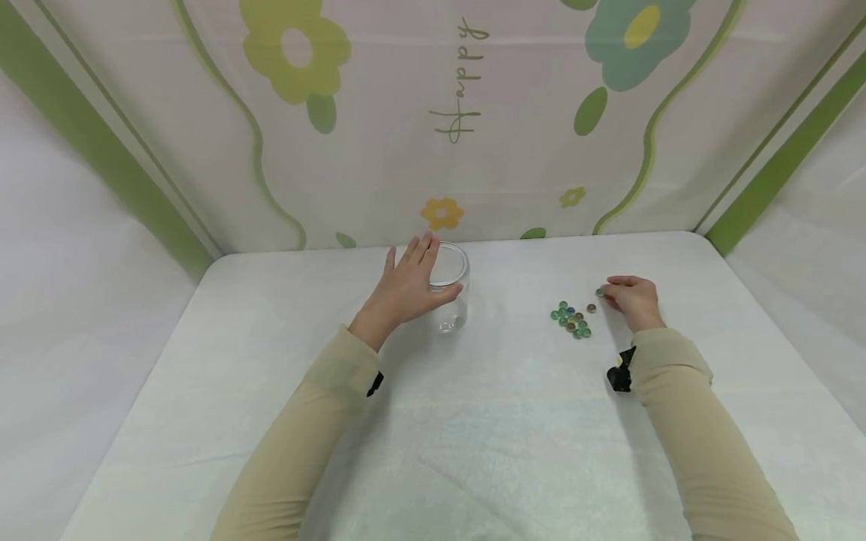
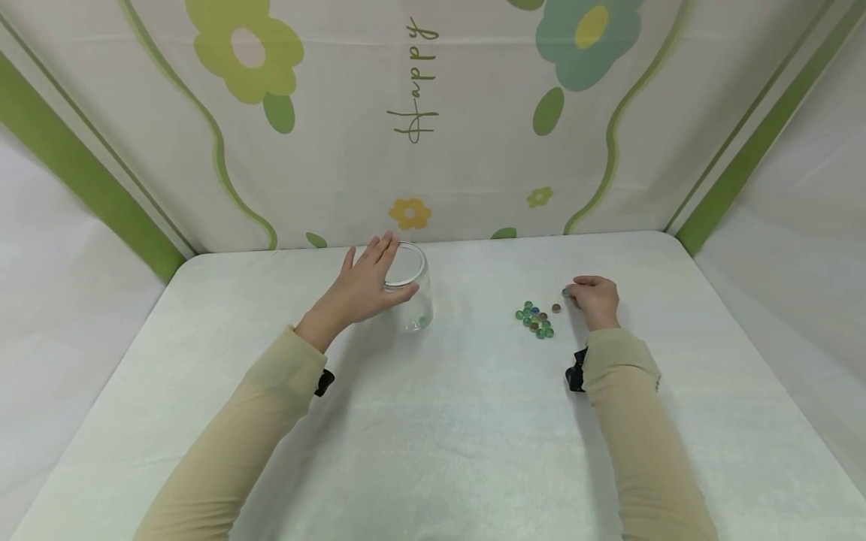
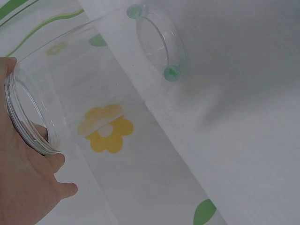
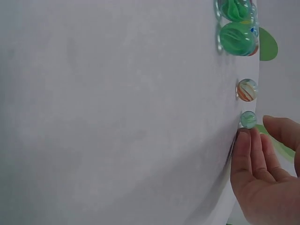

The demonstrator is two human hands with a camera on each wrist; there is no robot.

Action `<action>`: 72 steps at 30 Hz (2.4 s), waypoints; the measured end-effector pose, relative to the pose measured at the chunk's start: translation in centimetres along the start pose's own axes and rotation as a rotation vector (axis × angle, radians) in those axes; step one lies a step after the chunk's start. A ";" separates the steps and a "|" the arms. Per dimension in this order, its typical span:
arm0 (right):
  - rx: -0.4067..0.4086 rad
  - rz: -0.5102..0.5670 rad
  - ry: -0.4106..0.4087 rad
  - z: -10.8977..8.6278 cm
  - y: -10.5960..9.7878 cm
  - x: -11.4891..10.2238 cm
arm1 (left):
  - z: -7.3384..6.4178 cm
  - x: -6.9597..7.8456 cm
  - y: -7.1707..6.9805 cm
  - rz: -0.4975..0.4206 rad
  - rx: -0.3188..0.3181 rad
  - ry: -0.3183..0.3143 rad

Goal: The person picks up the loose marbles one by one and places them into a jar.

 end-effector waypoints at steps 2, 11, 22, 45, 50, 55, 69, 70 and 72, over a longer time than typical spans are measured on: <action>0.004 -0.025 -0.010 0.0 0.1 -0.1 | 0.0 0.0 0.0 -0.002 -0.001 -0.002; 0.033 -0.154 -0.018 0.0 0.4 -0.2 | 0.1 0.0 0.1 0.001 -0.004 -0.004; 0.034 -0.197 -0.047 -0.3 0.2 -0.6 | 0.0 0.0 0.1 -0.007 -0.006 -0.009; -0.268 0.347 -0.001 -2.1 1.9 -4.4 | -0.2 0.1 0.0 -0.016 -0.009 -0.006; -0.349 0.496 0.014 -3.2 3.2 -6.6 | -0.2 0.0 0.0 -0.014 -0.004 -0.008; -0.432 0.595 0.013 -4.6 4.7 -8.9 | -0.2 0.0 -0.1 -0.016 0.002 -0.001; -0.535 0.499 -0.120 -8.6 9.3 -14.2 | 0.1 0.2 0.0 -0.010 -0.012 -0.007; -0.538 0.490 -0.128 -8.9 9.7 -14.5 | 0.1 0.2 0.0 -0.011 -0.013 -0.009; -0.542 0.475 -0.136 -9.3 10.4 -15.0 | 0.2 0.1 0.0 -0.014 -0.014 -0.016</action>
Point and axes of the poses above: each hand's wrist, its own z-axis towards the middle knuckle, its own y-axis out of the palm, x = y × z, the point moved 10 cm from there along z, towards the middle knuckle, and after that the axes turned 5 degrees about -z, right-handed, at the moved point
